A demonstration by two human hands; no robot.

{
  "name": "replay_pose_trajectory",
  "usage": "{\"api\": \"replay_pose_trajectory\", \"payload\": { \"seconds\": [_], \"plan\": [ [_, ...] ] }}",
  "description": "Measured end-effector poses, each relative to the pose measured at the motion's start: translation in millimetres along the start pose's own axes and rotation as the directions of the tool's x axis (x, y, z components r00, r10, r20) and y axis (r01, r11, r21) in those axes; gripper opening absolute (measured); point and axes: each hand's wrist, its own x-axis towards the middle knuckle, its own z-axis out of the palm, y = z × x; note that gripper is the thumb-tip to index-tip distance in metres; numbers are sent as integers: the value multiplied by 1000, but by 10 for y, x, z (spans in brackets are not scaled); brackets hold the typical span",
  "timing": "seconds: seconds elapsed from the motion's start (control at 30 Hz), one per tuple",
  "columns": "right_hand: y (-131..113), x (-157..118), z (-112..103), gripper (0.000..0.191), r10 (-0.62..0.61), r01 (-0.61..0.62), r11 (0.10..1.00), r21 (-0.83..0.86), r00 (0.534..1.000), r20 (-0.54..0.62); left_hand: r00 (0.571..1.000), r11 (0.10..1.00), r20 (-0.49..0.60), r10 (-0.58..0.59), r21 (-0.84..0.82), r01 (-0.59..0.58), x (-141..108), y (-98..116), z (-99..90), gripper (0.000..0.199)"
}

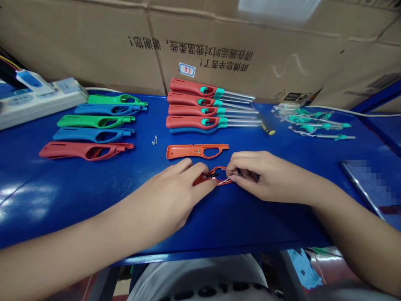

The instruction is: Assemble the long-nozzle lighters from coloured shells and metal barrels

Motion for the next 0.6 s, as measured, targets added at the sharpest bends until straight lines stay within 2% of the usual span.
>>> {"api": "replay_pose_trajectory", "payload": {
  "seconds": [0.2, 0.4, 0.6],
  "plan": [
    [4, -3, -13, 11, 10, -9, 1000, -16, 998, 59, 1000, 1000, -3, 3, -10, -3, 3, -1, -3, 47],
    [23, 9, 9, 13, -4, 5, 1000, -27, 1000, 22, 1000, 1000, -12, 6, -18, -6, 2, 3, -4, 45],
    [39, 1, 1, 13, -58, 59, 998, -12, 997, 54, 1000, 1000, -18, 11, -27, -12, 11, -2, -3, 44]
  ]
}}
